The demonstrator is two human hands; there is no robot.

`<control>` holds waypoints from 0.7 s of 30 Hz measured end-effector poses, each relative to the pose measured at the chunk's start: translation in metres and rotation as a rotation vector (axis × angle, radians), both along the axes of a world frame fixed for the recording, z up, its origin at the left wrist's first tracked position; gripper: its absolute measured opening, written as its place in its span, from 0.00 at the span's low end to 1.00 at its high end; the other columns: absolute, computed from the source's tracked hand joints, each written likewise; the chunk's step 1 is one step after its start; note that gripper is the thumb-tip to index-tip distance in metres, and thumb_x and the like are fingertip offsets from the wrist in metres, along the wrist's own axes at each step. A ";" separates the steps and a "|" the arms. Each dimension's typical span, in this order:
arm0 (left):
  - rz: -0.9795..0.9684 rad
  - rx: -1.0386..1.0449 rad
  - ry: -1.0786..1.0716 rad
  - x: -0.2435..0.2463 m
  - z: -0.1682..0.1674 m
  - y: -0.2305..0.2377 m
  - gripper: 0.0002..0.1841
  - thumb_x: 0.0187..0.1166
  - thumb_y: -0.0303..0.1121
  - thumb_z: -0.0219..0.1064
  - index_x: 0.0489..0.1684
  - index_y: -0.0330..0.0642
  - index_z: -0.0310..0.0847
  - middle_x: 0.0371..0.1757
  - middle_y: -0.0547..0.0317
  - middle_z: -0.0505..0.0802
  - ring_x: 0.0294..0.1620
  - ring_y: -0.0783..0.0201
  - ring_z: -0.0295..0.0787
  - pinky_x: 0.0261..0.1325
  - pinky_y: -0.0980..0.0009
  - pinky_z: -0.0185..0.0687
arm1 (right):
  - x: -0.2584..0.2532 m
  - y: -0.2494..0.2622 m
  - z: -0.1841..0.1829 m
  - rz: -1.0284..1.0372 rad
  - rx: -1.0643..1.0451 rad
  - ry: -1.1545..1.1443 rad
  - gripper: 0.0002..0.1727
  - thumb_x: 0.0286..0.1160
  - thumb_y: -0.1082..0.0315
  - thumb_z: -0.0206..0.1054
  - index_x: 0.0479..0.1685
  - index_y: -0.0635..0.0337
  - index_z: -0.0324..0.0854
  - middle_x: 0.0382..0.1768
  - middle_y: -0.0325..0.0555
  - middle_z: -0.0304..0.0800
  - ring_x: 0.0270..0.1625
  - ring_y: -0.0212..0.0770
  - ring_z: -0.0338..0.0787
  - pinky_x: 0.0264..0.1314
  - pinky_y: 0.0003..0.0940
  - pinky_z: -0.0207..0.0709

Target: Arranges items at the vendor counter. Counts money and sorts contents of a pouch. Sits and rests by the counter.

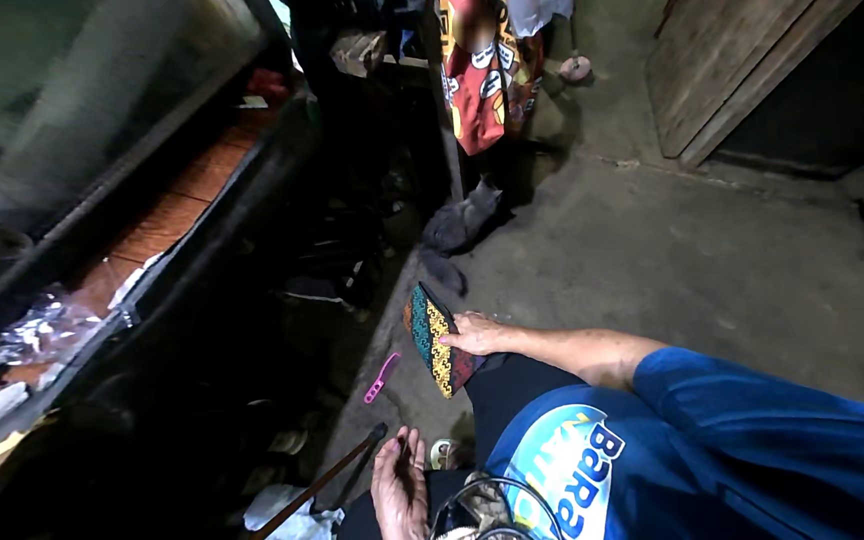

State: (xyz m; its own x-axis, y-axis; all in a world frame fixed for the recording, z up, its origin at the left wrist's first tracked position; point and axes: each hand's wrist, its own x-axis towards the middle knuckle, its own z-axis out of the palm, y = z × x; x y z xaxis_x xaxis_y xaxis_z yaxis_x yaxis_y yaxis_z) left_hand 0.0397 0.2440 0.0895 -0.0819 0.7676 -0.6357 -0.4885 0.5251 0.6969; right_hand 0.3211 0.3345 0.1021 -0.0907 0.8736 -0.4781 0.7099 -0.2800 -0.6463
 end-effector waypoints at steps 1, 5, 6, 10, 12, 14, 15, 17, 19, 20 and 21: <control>0.001 -0.001 0.000 0.000 0.000 0.000 0.07 0.89 0.28 0.50 0.45 0.45 0.75 0.46 0.57 0.95 0.45 0.60 0.96 0.50 0.64 0.93 | 0.000 0.000 -0.001 -0.003 0.001 0.002 0.38 0.86 0.38 0.54 0.66 0.70 0.80 0.70 0.66 0.81 0.77 0.62 0.78 0.79 0.64 0.66; -0.001 -0.004 0.012 0.000 -0.001 0.001 0.07 0.89 0.27 0.50 0.46 0.45 0.74 0.46 0.57 0.95 0.46 0.61 0.96 0.49 0.64 0.93 | 0.000 0.000 0.001 -0.010 -0.008 -0.001 0.40 0.86 0.37 0.54 0.68 0.71 0.79 0.70 0.67 0.81 0.77 0.62 0.78 0.79 0.65 0.66; -0.005 -0.005 0.017 0.000 0.000 0.001 0.07 0.89 0.27 0.50 0.47 0.44 0.74 0.47 0.57 0.95 0.47 0.61 0.96 0.50 0.64 0.93 | 0.000 0.000 0.002 -0.011 -0.009 -0.001 0.40 0.86 0.37 0.55 0.69 0.71 0.78 0.70 0.67 0.81 0.77 0.62 0.78 0.79 0.65 0.66; 0.001 -0.016 0.023 0.001 0.003 0.000 0.07 0.89 0.28 0.50 0.47 0.44 0.74 0.47 0.56 0.95 0.47 0.61 0.96 0.50 0.64 0.93 | 0.000 0.000 0.004 -0.011 -0.011 0.005 0.40 0.86 0.37 0.54 0.69 0.71 0.78 0.70 0.67 0.80 0.78 0.62 0.77 0.80 0.64 0.66; 0.000 -0.018 0.023 0.001 0.003 0.000 0.07 0.89 0.28 0.50 0.47 0.44 0.74 0.47 0.56 0.95 0.47 0.60 0.96 0.50 0.64 0.93 | 0.000 0.000 0.003 -0.011 -0.012 0.002 0.40 0.86 0.37 0.54 0.69 0.71 0.78 0.70 0.67 0.81 0.77 0.62 0.78 0.80 0.64 0.66; 0.000 -0.020 0.024 0.001 0.003 0.001 0.07 0.89 0.27 0.50 0.47 0.44 0.74 0.47 0.56 0.95 0.47 0.61 0.96 0.49 0.64 0.93 | 0.000 0.000 0.003 -0.006 -0.018 -0.001 0.40 0.86 0.37 0.54 0.70 0.71 0.77 0.70 0.67 0.81 0.77 0.62 0.78 0.80 0.64 0.66; 0.000 -0.021 0.027 0.001 0.004 0.001 0.07 0.89 0.28 0.50 0.46 0.44 0.74 0.47 0.57 0.95 0.47 0.61 0.96 0.49 0.65 0.93 | 0.000 0.001 0.003 -0.003 -0.020 -0.002 0.40 0.86 0.37 0.54 0.70 0.71 0.77 0.71 0.67 0.80 0.78 0.62 0.77 0.80 0.64 0.65; -0.001 -0.019 0.029 0.002 0.004 0.001 0.07 0.89 0.27 0.50 0.46 0.44 0.74 0.47 0.57 0.95 0.46 0.61 0.96 0.49 0.65 0.93 | 0.000 0.001 0.003 -0.003 -0.014 -0.001 0.40 0.86 0.37 0.54 0.70 0.71 0.77 0.71 0.67 0.80 0.78 0.62 0.77 0.80 0.64 0.65; 0.000 -0.020 0.023 0.001 0.003 0.001 0.07 0.89 0.27 0.50 0.46 0.44 0.74 0.47 0.57 0.95 0.47 0.61 0.96 0.50 0.65 0.93 | 0.000 0.000 0.003 -0.010 -0.010 0.006 0.39 0.86 0.37 0.55 0.70 0.71 0.78 0.71 0.67 0.80 0.78 0.62 0.77 0.81 0.64 0.65; 0.003 -0.020 0.019 0.001 0.003 0.001 0.07 0.89 0.27 0.50 0.46 0.44 0.74 0.47 0.57 0.95 0.47 0.61 0.96 0.49 0.64 0.93 | 0.000 0.000 0.004 -0.014 -0.011 0.009 0.39 0.86 0.37 0.55 0.70 0.70 0.78 0.72 0.67 0.80 0.78 0.62 0.77 0.81 0.64 0.65; 0.005 -0.020 0.017 0.001 0.003 0.001 0.07 0.89 0.27 0.49 0.46 0.45 0.74 0.47 0.57 0.95 0.47 0.61 0.96 0.49 0.64 0.93 | -0.001 0.000 0.004 -0.018 -0.014 0.010 0.39 0.86 0.37 0.55 0.70 0.70 0.78 0.72 0.67 0.80 0.78 0.62 0.77 0.81 0.64 0.65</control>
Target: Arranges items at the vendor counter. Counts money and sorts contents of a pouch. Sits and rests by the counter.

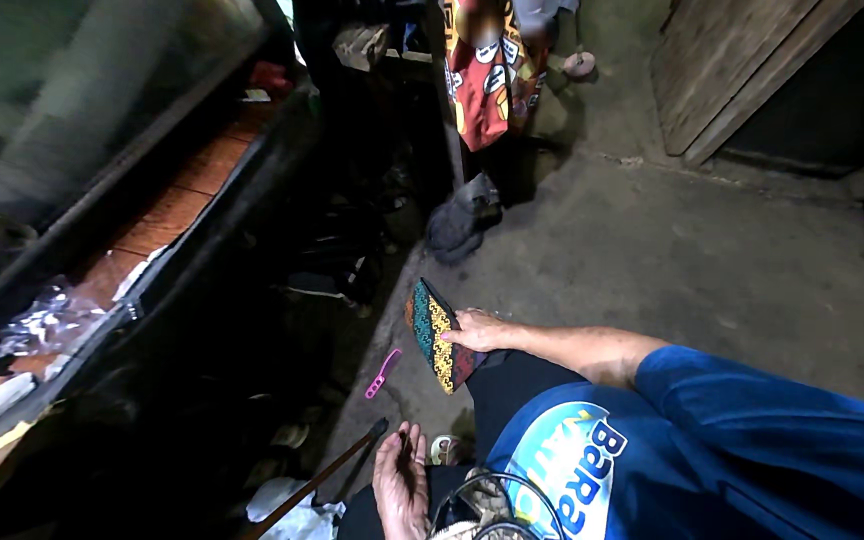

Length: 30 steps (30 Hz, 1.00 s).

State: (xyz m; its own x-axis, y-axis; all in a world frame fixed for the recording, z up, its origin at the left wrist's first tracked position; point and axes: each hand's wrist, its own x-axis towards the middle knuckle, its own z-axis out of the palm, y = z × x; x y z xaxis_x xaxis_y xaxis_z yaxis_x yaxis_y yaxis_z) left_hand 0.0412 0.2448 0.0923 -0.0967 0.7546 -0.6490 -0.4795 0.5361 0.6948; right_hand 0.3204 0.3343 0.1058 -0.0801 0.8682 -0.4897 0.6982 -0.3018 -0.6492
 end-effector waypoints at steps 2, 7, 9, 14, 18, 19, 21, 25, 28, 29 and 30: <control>0.005 -0.007 -0.003 0.000 0.000 0.000 0.07 0.89 0.27 0.50 0.46 0.45 0.74 0.48 0.56 0.95 0.47 0.60 0.96 0.49 0.64 0.93 | 0.000 0.000 0.000 -0.007 -0.007 -0.005 0.39 0.85 0.37 0.55 0.70 0.70 0.77 0.72 0.67 0.80 0.78 0.61 0.77 0.80 0.63 0.66; 0.004 0.000 -0.009 0.000 0.001 0.000 0.07 0.89 0.26 0.50 0.44 0.45 0.74 0.47 0.57 0.95 0.46 0.61 0.96 0.48 0.65 0.93 | 0.000 0.000 0.007 -0.004 -0.025 -0.008 0.38 0.86 0.38 0.55 0.70 0.69 0.77 0.71 0.66 0.81 0.77 0.61 0.78 0.79 0.63 0.67; 0.006 -0.001 -0.011 0.000 0.001 0.001 0.08 0.89 0.27 0.50 0.44 0.45 0.74 0.47 0.57 0.95 0.46 0.61 0.96 0.48 0.65 0.93 | -0.001 0.000 0.008 -0.005 -0.026 -0.010 0.38 0.86 0.38 0.55 0.70 0.69 0.77 0.71 0.66 0.80 0.77 0.61 0.78 0.79 0.63 0.66; 0.002 0.006 -0.005 0.000 0.000 0.000 0.08 0.90 0.28 0.49 0.46 0.44 0.74 0.47 0.57 0.95 0.45 0.61 0.96 0.48 0.65 0.93 | 0.000 -0.001 0.008 0.000 -0.033 -0.014 0.40 0.86 0.38 0.54 0.75 0.70 0.74 0.73 0.67 0.79 0.79 0.61 0.76 0.82 0.64 0.64; 0.005 0.008 0.000 0.001 0.001 0.000 0.08 0.91 0.29 0.49 0.47 0.44 0.74 0.46 0.57 0.95 0.44 0.61 0.96 0.48 0.65 0.93 | 0.000 0.000 0.008 0.004 -0.037 -0.020 0.40 0.86 0.37 0.54 0.75 0.70 0.74 0.72 0.67 0.79 0.79 0.61 0.76 0.82 0.64 0.64; 0.005 0.009 0.000 0.001 0.001 0.000 0.08 0.90 0.29 0.49 0.47 0.44 0.74 0.46 0.57 0.95 0.44 0.61 0.96 0.48 0.65 0.93 | 0.000 0.000 0.009 0.004 -0.039 -0.021 0.40 0.86 0.38 0.54 0.75 0.70 0.74 0.72 0.67 0.79 0.79 0.61 0.76 0.81 0.64 0.64; 0.006 0.013 -0.004 0.001 0.001 0.000 0.08 0.91 0.29 0.49 0.47 0.44 0.75 0.46 0.57 0.95 0.44 0.60 0.96 0.48 0.65 0.93 | 0.000 -0.001 0.009 0.008 -0.038 -0.024 0.40 0.87 0.38 0.54 0.74 0.70 0.74 0.72 0.67 0.79 0.78 0.61 0.77 0.81 0.64 0.64; 0.010 0.000 -0.005 0.001 0.001 0.001 0.08 0.91 0.29 0.48 0.47 0.44 0.74 0.46 0.56 0.95 0.44 0.60 0.96 0.48 0.65 0.93 | 0.000 0.000 0.007 0.003 -0.033 -0.014 0.39 0.86 0.38 0.54 0.72 0.71 0.76 0.70 0.67 0.80 0.77 0.62 0.78 0.80 0.64 0.66; 0.017 -0.010 -0.003 0.001 0.000 0.001 0.08 0.92 0.30 0.48 0.48 0.44 0.74 0.46 0.57 0.95 0.45 0.60 0.96 0.48 0.65 0.93 | 0.000 0.000 0.008 0.003 -0.026 -0.007 0.38 0.86 0.38 0.55 0.71 0.70 0.77 0.70 0.67 0.81 0.77 0.61 0.78 0.79 0.64 0.66; 0.022 -0.012 -0.001 0.001 0.000 0.001 0.08 0.92 0.30 0.48 0.48 0.45 0.74 0.46 0.57 0.95 0.44 0.60 0.96 0.47 0.64 0.93 | 0.000 0.000 0.008 0.003 -0.026 -0.007 0.38 0.86 0.38 0.55 0.71 0.70 0.77 0.70 0.67 0.81 0.77 0.61 0.78 0.80 0.63 0.66; 0.025 -0.012 0.000 0.002 0.000 0.001 0.08 0.92 0.30 0.48 0.47 0.45 0.74 0.45 0.57 0.95 0.44 0.60 0.96 0.47 0.64 0.93 | 0.000 0.000 0.008 0.001 -0.026 -0.006 0.38 0.87 0.39 0.55 0.71 0.70 0.77 0.70 0.67 0.81 0.77 0.61 0.78 0.80 0.63 0.65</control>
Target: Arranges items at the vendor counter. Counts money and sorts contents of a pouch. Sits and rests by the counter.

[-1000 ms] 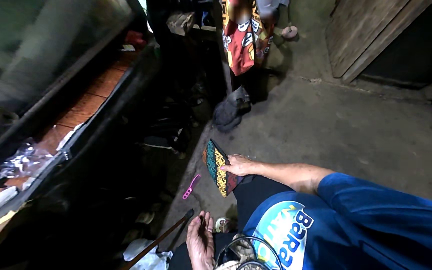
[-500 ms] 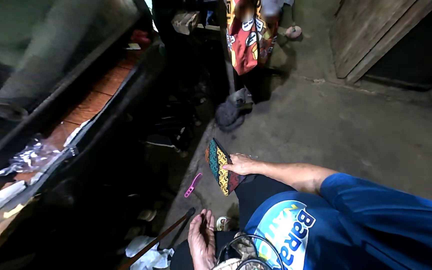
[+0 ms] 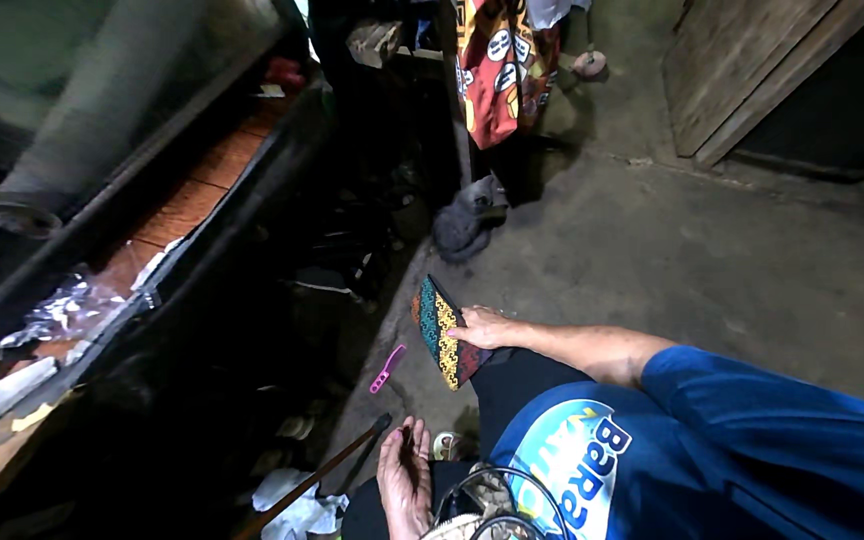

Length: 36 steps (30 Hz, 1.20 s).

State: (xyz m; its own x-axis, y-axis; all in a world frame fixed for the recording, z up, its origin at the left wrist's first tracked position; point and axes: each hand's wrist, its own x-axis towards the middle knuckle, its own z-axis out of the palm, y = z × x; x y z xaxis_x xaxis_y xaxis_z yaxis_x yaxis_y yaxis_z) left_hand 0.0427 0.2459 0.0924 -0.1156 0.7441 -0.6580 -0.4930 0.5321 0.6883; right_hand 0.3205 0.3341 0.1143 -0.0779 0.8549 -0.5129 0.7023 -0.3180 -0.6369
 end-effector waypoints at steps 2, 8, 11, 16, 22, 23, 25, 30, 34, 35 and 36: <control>0.001 -0.002 -0.006 0.000 0.000 0.000 0.09 0.92 0.31 0.47 0.47 0.45 0.74 0.45 0.57 0.95 0.45 0.60 0.96 0.47 0.64 0.93 | 0.000 0.000 -0.001 -0.003 0.001 -0.002 0.38 0.87 0.39 0.55 0.71 0.69 0.77 0.70 0.66 0.81 0.77 0.61 0.78 0.80 0.63 0.65; -0.001 0.000 -0.010 0.000 0.000 0.000 0.10 0.92 0.30 0.47 0.44 0.45 0.74 0.44 0.57 0.95 0.44 0.60 0.96 0.47 0.65 0.93 | 0.001 0.001 -0.002 0.013 -0.007 -0.008 0.39 0.87 0.39 0.54 0.72 0.70 0.76 0.71 0.67 0.80 0.78 0.61 0.77 0.80 0.64 0.65; -0.012 0.014 -0.016 -0.001 -0.001 0.000 0.10 0.91 0.30 0.47 0.43 0.45 0.75 0.44 0.56 0.96 0.43 0.60 0.96 0.47 0.65 0.93 | 0.000 0.001 -0.002 0.011 -0.004 -0.009 0.38 0.87 0.39 0.54 0.70 0.70 0.77 0.70 0.67 0.81 0.77 0.61 0.78 0.79 0.64 0.66; -0.038 0.029 -0.004 -0.001 0.000 0.000 0.09 0.89 0.27 0.47 0.43 0.43 0.74 0.46 0.56 0.95 0.45 0.61 0.96 0.48 0.65 0.92 | 0.000 0.000 0.000 0.012 0.001 -0.008 0.39 0.87 0.39 0.54 0.72 0.71 0.76 0.72 0.67 0.80 0.79 0.61 0.77 0.81 0.63 0.64; -0.038 0.037 -0.003 -0.001 0.000 -0.001 0.10 0.86 0.23 0.46 0.41 0.43 0.73 0.46 0.56 0.95 0.44 0.62 0.96 0.47 0.66 0.93 | 0.000 0.000 0.000 0.012 -0.004 -0.012 0.38 0.87 0.39 0.54 0.71 0.71 0.76 0.71 0.67 0.80 0.77 0.61 0.78 0.80 0.63 0.66; -0.035 0.037 -0.001 -0.001 0.001 -0.001 0.09 0.85 0.22 0.47 0.41 0.43 0.73 0.46 0.55 0.95 0.44 0.61 0.96 0.47 0.66 0.93 | 0.000 0.000 0.001 0.011 -0.004 -0.012 0.38 0.87 0.39 0.54 0.71 0.71 0.76 0.70 0.67 0.80 0.77 0.61 0.78 0.79 0.63 0.66; -0.036 0.034 0.009 0.000 0.001 -0.001 0.09 0.85 0.21 0.47 0.40 0.43 0.71 0.47 0.55 0.95 0.44 0.62 0.96 0.46 0.66 0.93 | 0.000 0.000 0.002 0.009 -0.003 -0.011 0.38 0.87 0.39 0.54 0.70 0.71 0.76 0.69 0.67 0.81 0.76 0.61 0.79 0.79 0.63 0.67; -0.038 0.027 0.022 0.000 0.003 -0.001 0.08 0.84 0.19 0.47 0.40 0.43 0.69 0.49 0.55 0.95 0.45 0.61 0.96 0.46 0.66 0.93 | 0.000 0.000 -0.001 0.005 0.006 -0.005 0.38 0.87 0.39 0.55 0.69 0.71 0.77 0.68 0.67 0.82 0.75 0.61 0.80 0.78 0.63 0.68; -0.031 0.028 0.028 0.001 0.002 -0.002 0.09 0.82 0.18 0.47 0.38 0.42 0.68 0.51 0.53 0.95 0.47 0.60 0.96 0.46 0.65 0.93 | 0.000 0.000 0.001 0.006 0.002 -0.004 0.38 0.87 0.39 0.55 0.70 0.70 0.77 0.69 0.67 0.82 0.75 0.61 0.79 0.79 0.63 0.67; -0.030 0.030 0.032 0.001 0.002 -0.002 0.09 0.82 0.17 0.48 0.38 0.42 0.68 0.51 0.53 0.95 0.47 0.60 0.96 0.46 0.65 0.93 | 0.000 0.000 0.000 0.005 0.003 -0.004 0.38 0.87 0.39 0.54 0.70 0.69 0.77 0.69 0.66 0.82 0.75 0.61 0.79 0.78 0.62 0.68; -0.030 0.033 0.036 0.001 0.001 -0.002 0.09 0.82 0.17 0.48 0.38 0.42 0.68 0.51 0.53 0.95 0.47 0.60 0.96 0.46 0.65 0.93 | 0.000 0.000 -0.001 0.004 0.008 -0.001 0.38 0.87 0.39 0.54 0.70 0.69 0.77 0.69 0.66 0.82 0.76 0.61 0.79 0.78 0.62 0.68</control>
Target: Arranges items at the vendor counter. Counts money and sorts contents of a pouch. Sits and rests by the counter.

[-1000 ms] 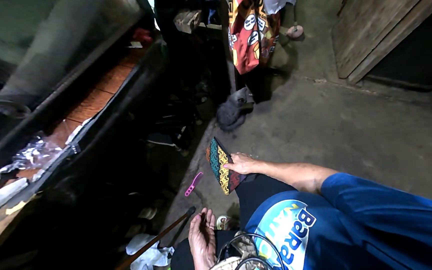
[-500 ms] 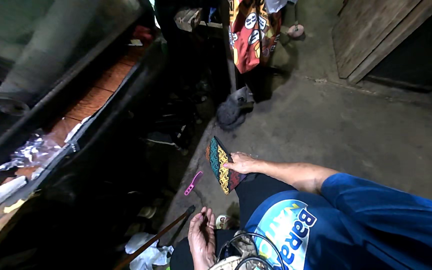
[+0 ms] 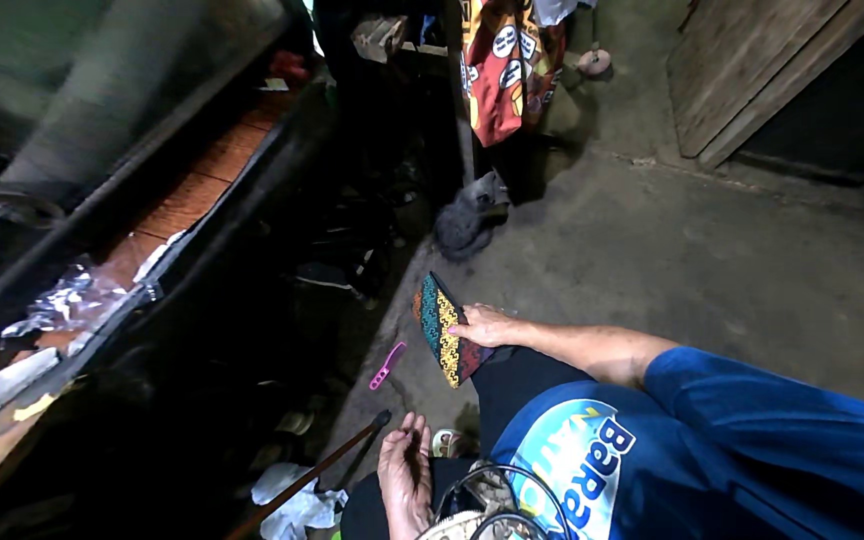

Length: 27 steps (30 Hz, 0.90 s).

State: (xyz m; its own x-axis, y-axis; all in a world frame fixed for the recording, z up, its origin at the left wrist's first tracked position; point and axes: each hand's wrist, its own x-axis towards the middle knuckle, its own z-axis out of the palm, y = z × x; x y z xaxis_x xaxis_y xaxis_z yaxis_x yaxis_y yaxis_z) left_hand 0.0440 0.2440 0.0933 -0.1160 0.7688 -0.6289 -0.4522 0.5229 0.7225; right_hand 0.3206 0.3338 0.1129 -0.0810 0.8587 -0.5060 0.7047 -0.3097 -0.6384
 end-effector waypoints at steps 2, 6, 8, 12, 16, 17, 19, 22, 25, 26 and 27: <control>0.006 0.002 0.001 0.000 0.000 0.000 0.09 0.82 0.16 0.49 0.37 0.42 0.68 0.50 0.53 0.95 0.46 0.60 0.97 0.45 0.65 0.93 | 0.000 0.000 -0.001 -0.002 0.006 0.003 0.38 0.87 0.39 0.55 0.70 0.69 0.78 0.69 0.66 0.82 0.76 0.61 0.79 0.79 0.62 0.68; 0.014 -0.003 -0.011 0.000 0.002 0.000 0.10 0.82 0.17 0.49 0.37 0.42 0.68 0.50 0.53 0.95 0.46 0.60 0.97 0.45 0.65 0.93 | 0.000 0.001 0.000 -0.002 -0.004 -0.004 0.38 0.87 0.39 0.54 0.70 0.69 0.77 0.69 0.66 0.81 0.76 0.61 0.79 0.78 0.63 0.67; 0.014 0.001 -0.016 0.000 0.001 0.000 0.09 0.83 0.18 0.49 0.38 0.43 0.69 0.49 0.54 0.95 0.45 0.60 0.97 0.45 0.65 0.93 | 0.000 0.001 -0.001 -0.002 0.001 -0.004 0.38 0.87 0.39 0.54 0.70 0.70 0.77 0.69 0.66 0.81 0.76 0.61 0.79 0.79 0.63 0.67; 0.021 0.001 -0.021 0.000 0.002 0.000 0.08 0.86 0.20 0.50 0.41 0.43 0.70 0.49 0.55 0.95 0.44 0.60 0.97 0.45 0.65 0.93 | 0.001 0.000 -0.002 0.002 0.005 0.000 0.38 0.86 0.38 0.54 0.69 0.70 0.77 0.68 0.67 0.82 0.75 0.61 0.79 0.78 0.63 0.67; 0.021 -0.008 -0.023 0.000 0.001 0.001 0.07 0.87 0.22 0.50 0.43 0.44 0.71 0.49 0.56 0.95 0.45 0.60 0.97 0.46 0.64 0.93 | 0.001 0.001 -0.003 0.005 0.009 -0.001 0.38 0.87 0.39 0.54 0.69 0.70 0.77 0.68 0.66 0.82 0.76 0.61 0.79 0.78 0.64 0.67; 0.020 -0.012 -0.022 0.000 0.001 0.001 0.07 0.87 0.22 0.50 0.44 0.44 0.72 0.49 0.55 0.95 0.45 0.60 0.96 0.47 0.64 0.93 | 0.001 0.001 -0.003 0.006 0.006 -0.004 0.38 0.87 0.39 0.54 0.69 0.70 0.77 0.68 0.66 0.82 0.76 0.61 0.79 0.78 0.63 0.67; 0.019 -0.019 -0.021 0.000 0.002 0.002 0.06 0.89 0.24 0.50 0.45 0.43 0.72 0.48 0.55 0.95 0.45 0.60 0.96 0.47 0.65 0.93 | 0.000 0.001 -0.002 0.006 0.002 -0.007 0.38 0.87 0.39 0.54 0.69 0.70 0.77 0.69 0.66 0.82 0.76 0.61 0.79 0.78 0.63 0.67; 0.022 -0.030 -0.020 0.001 0.003 0.002 0.06 0.91 0.28 0.49 0.47 0.43 0.73 0.48 0.55 0.95 0.45 0.60 0.96 0.47 0.65 0.93 | 0.000 0.001 -0.002 0.008 0.001 -0.005 0.37 0.87 0.39 0.54 0.69 0.70 0.77 0.69 0.66 0.81 0.76 0.61 0.79 0.78 0.63 0.67; 0.021 -0.039 -0.020 0.000 0.003 0.002 0.07 0.91 0.28 0.49 0.47 0.44 0.72 0.47 0.55 0.95 0.45 0.60 0.96 0.47 0.65 0.93 | 0.000 0.001 -0.003 0.010 0.002 0.000 0.37 0.87 0.39 0.54 0.69 0.69 0.78 0.70 0.66 0.81 0.77 0.60 0.78 0.79 0.63 0.66; 0.020 -0.040 -0.023 0.000 0.002 0.002 0.06 0.91 0.29 0.49 0.47 0.44 0.72 0.47 0.55 0.95 0.45 0.60 0.96 0.47 0.65 0.93 | 0.000 0.001 -0.003 0.010 0.005 0.002 0.37 0.87 0.39 0.53 0.68 0.69 0.78 0.70 0.66 0.81 0.77 0.60 0.78 0.79 0.63 0.66; 0.022 -0.041 -0.025 -0.001 0.001 0.002 0.06 0.91 0.29 0.49 0.47 0.44 0.72 0.47 0.55 0.95 0.45 0.60 0.96 0.47 0.65 0.93 | 0.001 0.000 -0.003 0.009 0.008 0.004 0.37 0.87 0.39 0.54 0.68 0.70 0.78 0.69 0.66 0.81 0.77 0.60 0.78 0.79 0.63 0.66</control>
